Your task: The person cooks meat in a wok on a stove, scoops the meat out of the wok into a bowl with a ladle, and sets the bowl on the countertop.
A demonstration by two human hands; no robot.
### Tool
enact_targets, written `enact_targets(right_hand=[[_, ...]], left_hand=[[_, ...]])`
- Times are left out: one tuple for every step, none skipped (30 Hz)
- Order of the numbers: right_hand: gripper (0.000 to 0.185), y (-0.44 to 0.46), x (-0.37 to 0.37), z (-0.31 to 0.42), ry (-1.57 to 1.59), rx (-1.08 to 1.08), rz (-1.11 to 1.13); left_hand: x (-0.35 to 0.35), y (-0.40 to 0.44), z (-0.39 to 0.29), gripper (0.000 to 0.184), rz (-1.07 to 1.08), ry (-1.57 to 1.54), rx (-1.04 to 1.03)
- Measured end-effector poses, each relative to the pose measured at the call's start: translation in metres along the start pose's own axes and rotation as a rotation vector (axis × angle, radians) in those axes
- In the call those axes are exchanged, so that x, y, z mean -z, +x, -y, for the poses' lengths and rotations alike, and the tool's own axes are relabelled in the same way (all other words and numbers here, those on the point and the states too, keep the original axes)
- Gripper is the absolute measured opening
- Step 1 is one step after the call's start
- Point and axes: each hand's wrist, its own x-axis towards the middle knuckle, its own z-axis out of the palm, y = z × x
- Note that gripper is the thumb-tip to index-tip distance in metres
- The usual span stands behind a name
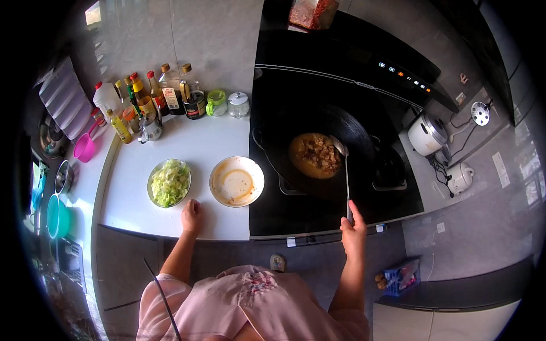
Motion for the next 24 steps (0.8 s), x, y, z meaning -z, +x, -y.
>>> enact_targets(right_hand=[[0.051,0.000,0.000,0.000,-0.007,0.013,-0.003],[0.051,-0.001,0.000,0.001,-0.007,0.013,-0.002],[0.051,-0.002,0.000,0.004,-0.005,-0.009,-0.001],[0.051,-0.003,-0.001,0.006,-0.002,-0.032,0.001],[0.051,-0.003,-0.001,0.006,-0.003,-0.031,0.001],[0.051,-0.003,-0.001,0.006,-0.002,-0.029,0.002],[0.051,-0.003,-0.001,0.005,-0.001,-0.027,0.002],[0.051,-0.002,-0.001,0.004,-0.001,-0.027,0.003],[0.051,-0.002,0.000,0.003,0.006,-0.025,0.001],[0.051,-0.001,0.000,0.002,0.014,-0.023,0.000],[0.051,-0.002,-0.001,0.004,0.014,-0.023,0.000],[0.051,-0.004,-0.001,0.007,0.002,-0.029,0.000],[0.051,-0.005,-0.002,0.009,-0.010,-0.035,-0.001],[0.051,-0.004,-0.002,0.008,-0.010,-0.035,-0.001],[0.051,-0.004,-0.002,0.007,-0.005,-0.037,-0.004],[0.051,-0.003,-0.001,0.006,0.001,-0.038,-0.007],[0.051,-0.002,-0.001,0.003,0.001,-0.038,-0.007],[0.050,0.000,0.000,-0.001,0.002,-0.025,-0.001],[0.050,0.001,0.001,-0.004,0.003,-0.011,0.005],[0.050,0.001,0.001,-0.003,0.004,-0.011,0.005],[0.050,0.000,0.000,0.000,-0.004,-0.020,0.000],[0.050,-0.001,0.000,0.001,-0.012,-0.029,-0.004],[0.050,-0.001,0.000,0.001,-0.012,-0.029,-0.004],[0.050,-0.001,-0.001,0.000,-0.018,-0.022,-0.011]], left_hand=[[0.000,0.000,0.000,0.006,-0.002,0.001,0.002],[0.000,0.000,0.000,0.006,-0.002,0.001,0.003],[0.000,0.000,-0.001,0.006,-0.003,0.001,0.003],[0.001,0.000,-0.001,0.006,-0.003,0.001,0.004],[0.001,0.000,-0.001,0.006,-0.003,0.001,0.005],[0.001,0.000,-0.001,0.006,-0.002,0.003,0.006],[0.001,0.000,-0.001,0.005,-0.001,0.004,0.007],[0.001,0.000,-0.001,0.005,-0.001,0.004,0.007],[0.001,0.000,-0.001,0.005,-0.001,0.000,0.009],[0.001,0.000,-0.001,0.005,-0.001,-0.003,0.010],[0.002,0.000,-0.001,0.005,-0.002,-0.003,0.010],[0.002,0.000,-0.002,0.005,-0.001,0.000,0.010],[0.002,0.001,-0.002,0.005,-0.001,0.003,0.010],[0.002,0.001,-0.002,0.005,-0.001,0.003,0.009],[0.002,0.001,-0.003,0.005,0.002,0.000,0.011],[0.002,0.001,-0.003,0.005,0.005,-0.003,0.013],[0.001,0.000,-0.001,0.005,0.005,-0.002,0.013],[-0.001,0.000,0.001,0.006,-0.009,-0.001,0.004],[-0.002,-0.001,0.003,0.007,-0.023,-0.001,-0.004],[-0.002,-0.001,0.003,0.007,-0.023,0.000,-0.004],[-0.002,-0.001,0.003,0.007,-0.021,-0.005,0.000],[-0.002,-0.001,0.003,0.008,-0.019,-0.009,0.004],[-0.002,-0.001,0.003,0.008,-0.019,-0.009,0.004],[-0.002,-0.001,0.003,0.008,-0.022,-0.005,-0.001]])
